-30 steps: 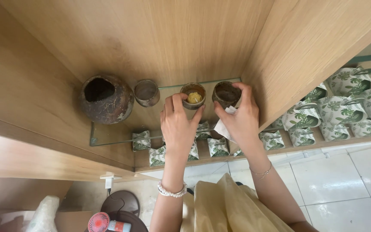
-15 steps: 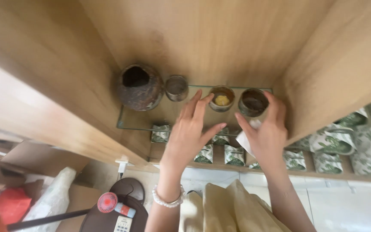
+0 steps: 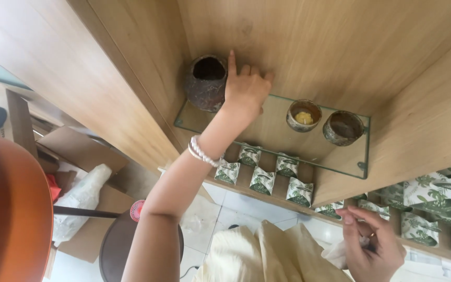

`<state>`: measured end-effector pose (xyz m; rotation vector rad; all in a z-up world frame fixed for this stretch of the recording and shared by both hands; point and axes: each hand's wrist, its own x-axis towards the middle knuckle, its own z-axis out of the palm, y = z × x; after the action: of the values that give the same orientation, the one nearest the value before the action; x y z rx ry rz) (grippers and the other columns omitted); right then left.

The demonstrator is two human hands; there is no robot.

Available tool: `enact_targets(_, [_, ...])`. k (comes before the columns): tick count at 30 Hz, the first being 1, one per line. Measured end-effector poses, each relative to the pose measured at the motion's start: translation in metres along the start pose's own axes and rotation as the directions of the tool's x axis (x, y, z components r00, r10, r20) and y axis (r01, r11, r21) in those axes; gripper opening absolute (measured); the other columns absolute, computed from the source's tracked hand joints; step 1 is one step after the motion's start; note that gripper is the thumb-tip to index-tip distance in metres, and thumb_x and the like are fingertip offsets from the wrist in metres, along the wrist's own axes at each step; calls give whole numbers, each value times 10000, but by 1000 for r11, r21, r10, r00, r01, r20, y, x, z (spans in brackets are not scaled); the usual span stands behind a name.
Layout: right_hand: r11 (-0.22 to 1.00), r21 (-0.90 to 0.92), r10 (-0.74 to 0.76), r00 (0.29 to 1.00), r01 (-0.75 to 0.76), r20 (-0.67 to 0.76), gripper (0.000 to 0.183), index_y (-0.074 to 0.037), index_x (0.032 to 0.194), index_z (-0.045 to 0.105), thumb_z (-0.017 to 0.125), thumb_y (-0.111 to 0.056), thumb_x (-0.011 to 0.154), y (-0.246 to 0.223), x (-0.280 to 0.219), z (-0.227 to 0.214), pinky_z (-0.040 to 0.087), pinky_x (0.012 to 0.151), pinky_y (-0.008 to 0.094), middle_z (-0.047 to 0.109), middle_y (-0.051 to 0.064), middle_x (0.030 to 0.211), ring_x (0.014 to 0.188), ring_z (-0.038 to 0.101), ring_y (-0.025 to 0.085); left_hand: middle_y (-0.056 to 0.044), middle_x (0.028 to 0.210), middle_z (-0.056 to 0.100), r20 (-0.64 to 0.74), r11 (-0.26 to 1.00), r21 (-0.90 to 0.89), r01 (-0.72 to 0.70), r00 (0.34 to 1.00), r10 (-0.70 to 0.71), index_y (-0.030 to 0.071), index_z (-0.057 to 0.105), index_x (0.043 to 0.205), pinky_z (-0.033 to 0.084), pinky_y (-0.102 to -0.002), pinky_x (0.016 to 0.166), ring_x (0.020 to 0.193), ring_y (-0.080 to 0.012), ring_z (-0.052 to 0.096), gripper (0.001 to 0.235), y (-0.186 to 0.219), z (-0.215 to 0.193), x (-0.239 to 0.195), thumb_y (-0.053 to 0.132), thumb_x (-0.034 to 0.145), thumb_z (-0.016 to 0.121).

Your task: The recorder is organizing gift boxes on a shelf and cleaning a glass display shelf with a wipe.

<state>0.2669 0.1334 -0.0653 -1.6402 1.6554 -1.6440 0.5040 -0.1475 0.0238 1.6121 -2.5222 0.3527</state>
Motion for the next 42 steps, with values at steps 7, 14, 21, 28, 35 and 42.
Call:
enact_targets(7, [977, 84, 187, 974, -198, 125, 213, -3, 1242, 636, 604, -41, 1035, 16, 3, -16, 419, 591, 165, 676, 57, 856, 686, 565, 56, -206, 1114, 691, 68, 1000, -6, 23, 997, -23, 192, 700, 1218, 99, -712, 1194, 1080, -375, 678, 561, -6, 16, 13, 196, 691, 891])
enact_targets(14, [917, -10, 349, 790, -399, 504, 290, -49, 900, 698, 445, 80, 841, 90, -8, -38, 286, 546, 203, 471, 32, 603, 638, 383, 59, -261, 1217, 640, 357, 999, -51, 0, 934, 18, 94, 703, 1175, 106, -609, 1219, 1138, -352, 660, 728, 5, -6, 13, 302, 539, 990])
enact_targets(21, [959, 211, 113, 935, -191, 335, 99, -26, 1063, 626, 588, 7, 978, -32, 44, 22, 435, 579, 173, 640, -1, 945, 738, 567, -1, -107, 1037, 758, 360, 995, -57, -82, 928, 97, 113, 731, 1134, 608, -454, 863, 1017, -291, 743, 590, -3, -24, 6, 267, 607, 947])
enact_targets(28, [789, -382, -506, 862, 480, 37, 232, -7, 1191, 663, 802, 20, 1007, -32, 75, 25, 480, 676, 286, 707, 149, 1058, 882, 657, 197, -139, 908, 736, -236, 916, -269, -297, 943, 237, 87, 676, 1099, 544, -491, 762, 890, -360, 714, 676, -42, -90, -46, 306, 531, 971])
enact_targets(35, [652, -577, -465, 860, 492, 208, 189, -39, 1045, 576, 753, -99, 1074, 29, 49, 103, 574, 1035, 425, 736, 203, 1268, 1208, 719, 355, -189, 1032, 716, -469, 873, -373, -314, 876, 115, 71, 651, 1160, 534, -505, 755, 909, -438, 670, 616, -67, -128, -103, 300, 659, 926])
enact_targets(42, [706, -434, -509, 827, 559, 238, 173, 46, 1134, 584, 666, -87, 1059, -13, 66, 202, 568, 1068, 488, 723, 268, 1196, 1162, 717, 392, -171, 1032, 717, -332, 867, -437, -240, 939, 92, 82, 642, 1192, 548, -498, 744, 871, -421, 689, 623, -74, -128, -109, 293, 671, 912])
